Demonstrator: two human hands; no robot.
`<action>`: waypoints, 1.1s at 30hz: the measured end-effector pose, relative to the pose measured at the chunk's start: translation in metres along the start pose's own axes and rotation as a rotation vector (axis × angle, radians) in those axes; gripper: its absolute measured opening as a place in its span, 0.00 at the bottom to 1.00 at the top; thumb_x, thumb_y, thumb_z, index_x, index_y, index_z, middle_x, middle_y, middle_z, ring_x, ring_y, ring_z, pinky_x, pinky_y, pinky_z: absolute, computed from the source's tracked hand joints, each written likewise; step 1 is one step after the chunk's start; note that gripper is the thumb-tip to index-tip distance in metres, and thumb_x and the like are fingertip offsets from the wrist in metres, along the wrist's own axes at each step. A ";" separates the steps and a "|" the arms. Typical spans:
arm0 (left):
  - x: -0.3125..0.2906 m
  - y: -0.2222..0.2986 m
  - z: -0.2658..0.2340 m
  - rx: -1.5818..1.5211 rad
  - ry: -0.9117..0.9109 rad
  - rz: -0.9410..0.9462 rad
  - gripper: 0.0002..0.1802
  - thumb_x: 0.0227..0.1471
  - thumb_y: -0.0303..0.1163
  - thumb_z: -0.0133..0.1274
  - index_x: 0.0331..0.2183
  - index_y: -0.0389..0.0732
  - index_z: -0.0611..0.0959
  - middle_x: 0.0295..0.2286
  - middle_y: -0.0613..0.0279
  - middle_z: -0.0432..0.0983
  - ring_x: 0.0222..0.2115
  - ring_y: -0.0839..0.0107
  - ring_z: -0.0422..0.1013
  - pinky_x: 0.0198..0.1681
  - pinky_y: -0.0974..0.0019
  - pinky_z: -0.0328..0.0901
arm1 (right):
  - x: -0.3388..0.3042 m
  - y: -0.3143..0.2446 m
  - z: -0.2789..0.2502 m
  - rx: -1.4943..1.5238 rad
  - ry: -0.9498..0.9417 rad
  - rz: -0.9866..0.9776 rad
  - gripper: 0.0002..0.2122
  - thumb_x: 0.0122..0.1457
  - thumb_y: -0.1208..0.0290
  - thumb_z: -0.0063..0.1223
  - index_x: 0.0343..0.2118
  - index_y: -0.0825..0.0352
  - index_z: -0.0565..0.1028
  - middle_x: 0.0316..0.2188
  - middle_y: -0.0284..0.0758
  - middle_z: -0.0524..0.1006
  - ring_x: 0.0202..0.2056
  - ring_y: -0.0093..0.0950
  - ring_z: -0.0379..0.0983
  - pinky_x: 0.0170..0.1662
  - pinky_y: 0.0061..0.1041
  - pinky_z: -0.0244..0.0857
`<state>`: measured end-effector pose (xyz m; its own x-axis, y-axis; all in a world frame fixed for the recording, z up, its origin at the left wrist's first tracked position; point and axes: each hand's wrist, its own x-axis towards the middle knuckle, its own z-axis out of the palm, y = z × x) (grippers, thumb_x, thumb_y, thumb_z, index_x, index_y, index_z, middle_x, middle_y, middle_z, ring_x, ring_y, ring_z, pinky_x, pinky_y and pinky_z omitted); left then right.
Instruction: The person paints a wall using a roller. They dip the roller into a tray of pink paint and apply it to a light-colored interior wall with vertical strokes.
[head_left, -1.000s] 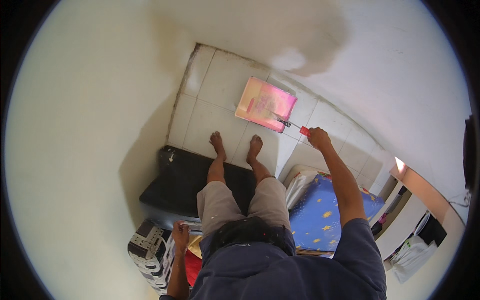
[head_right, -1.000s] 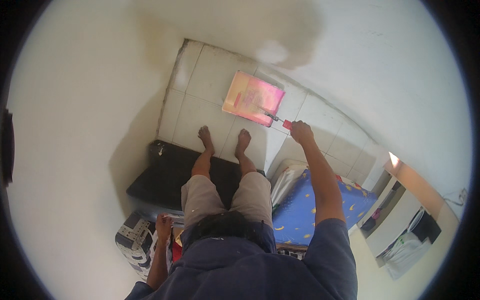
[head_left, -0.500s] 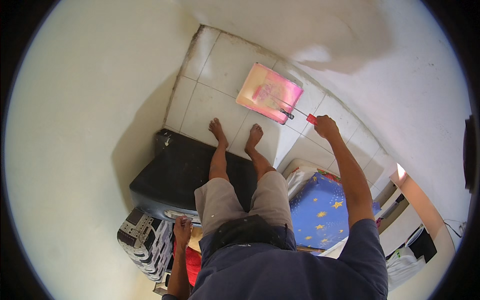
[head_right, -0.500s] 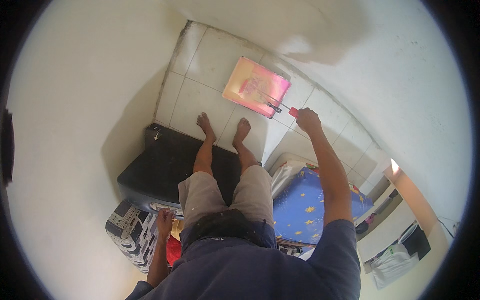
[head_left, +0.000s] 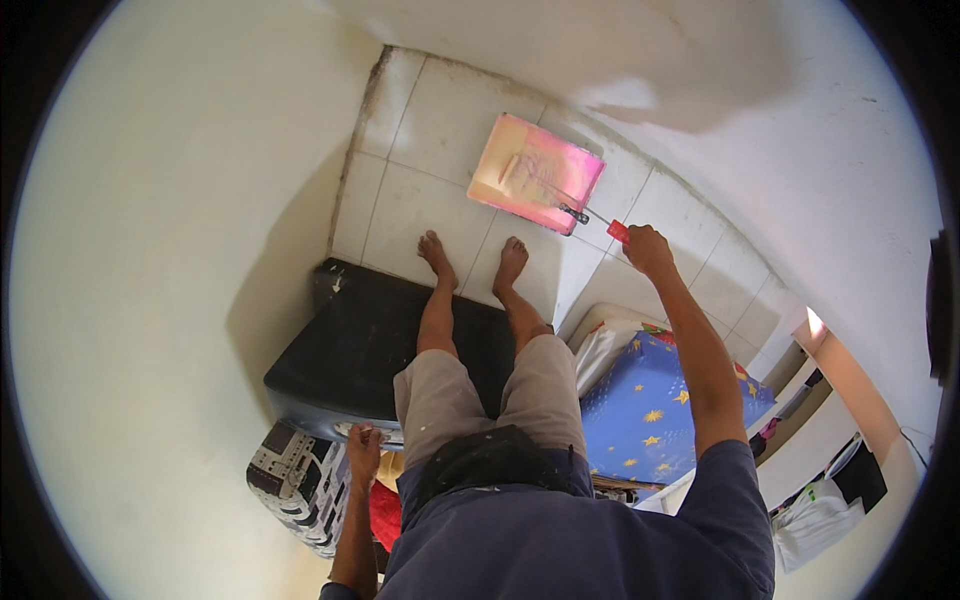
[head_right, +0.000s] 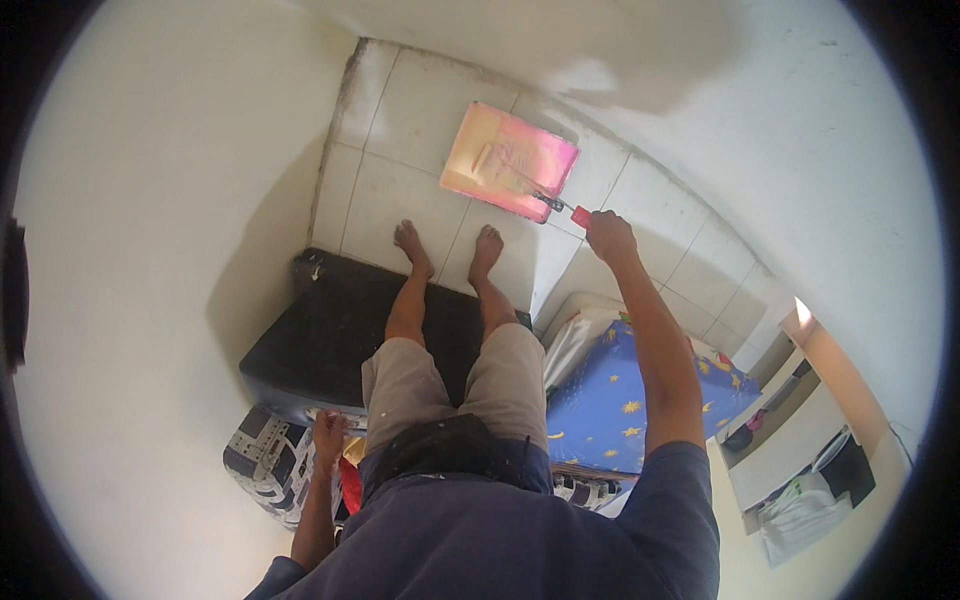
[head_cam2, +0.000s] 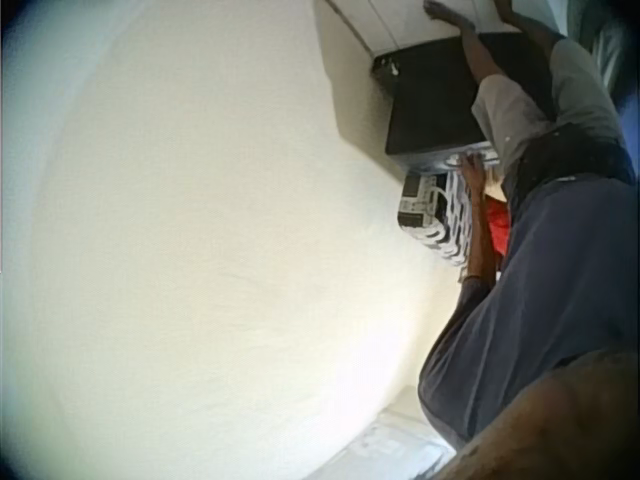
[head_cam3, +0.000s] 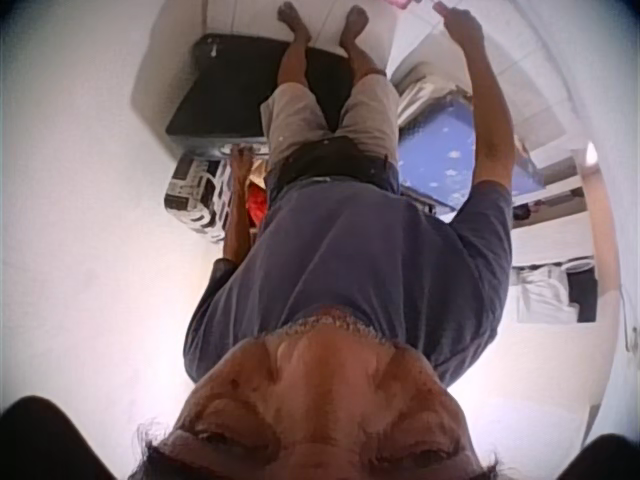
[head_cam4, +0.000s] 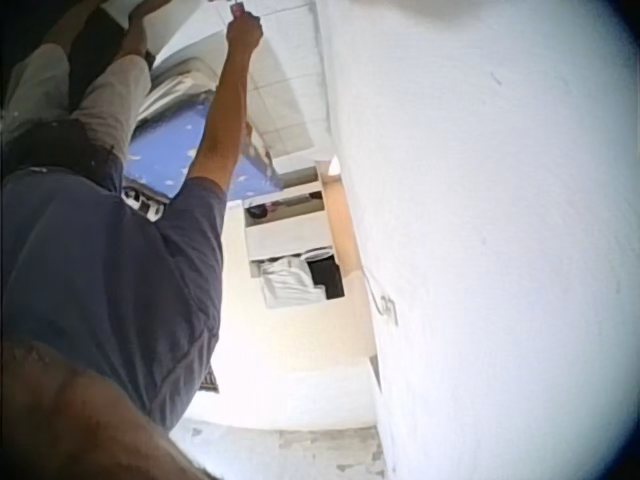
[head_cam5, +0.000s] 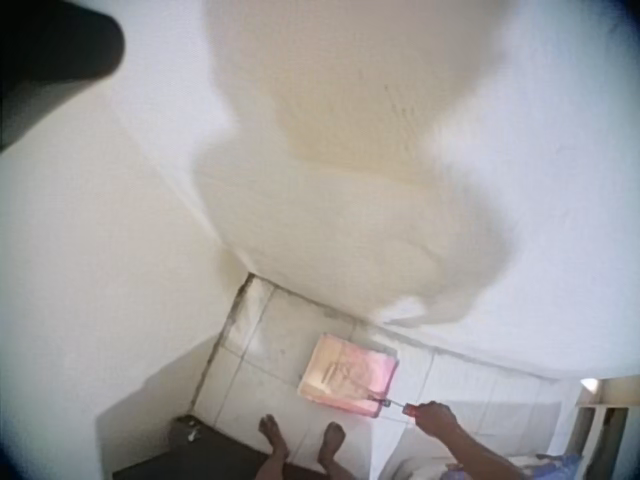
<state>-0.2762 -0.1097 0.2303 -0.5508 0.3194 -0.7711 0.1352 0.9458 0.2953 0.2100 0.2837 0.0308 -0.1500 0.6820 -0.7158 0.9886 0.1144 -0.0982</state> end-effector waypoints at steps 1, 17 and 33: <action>0.001 -0.002 -0.002 -0.023 0.008 -0.016 0.11 0.49 0.27 0.49 0.37 0.36 0.72 0.26 0.56 0.75 0.24 0.71 0.73 0.26 0.72 0.67 | -0.001 -0.002 -0.001 0.018 -0.006 0.001 0.10 0.49 0.66 0.52 0.30 0.69 0.72 0.29 0.47 0.75 0.32 0.44 0.73 0.37 0.39 0.68; 0.008 0.018 0.001 -0.021 -0.050 -0.070 0.12 0.49 0.25 0.47 0.38 0.36 0.72 0.26 0.58 0.72 0.25 0.74 0.70 0.27 0.71 0.66 | -0.013 -0.011 -0.014 0.027 -0.020 0.001 0.10 0.51 0.68 0.45 0.30 0.70 0.73 0.29 0.48 0.74 0.32 0.44 0.74 0.36 0.40 0.69; 0.028 0.039 -0.024 0.072 -0.030 0.055 0.13 0.47 0.28 0.51 0.37 0.37 0.74 0.25 0.57 0.74 0.24 0.74 0.72 0.24 0.71 0.66 | -0.036 -0.011 0.035 0.079 0.134 0.067 0.09 0.50 0.69 0.50 0.31 0.69 0.72 0.27 0.48 0.75 0.31 0.44 0.74 0.35 0.40 0.69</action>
<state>-0.3063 -0.0653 0.2337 -0.5161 0.3715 -0.7717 0.2237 0.9282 0.2973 0.2049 0.2320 0.0335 -0.0790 0.7770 -0.6246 0.9937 0.0115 -0.1114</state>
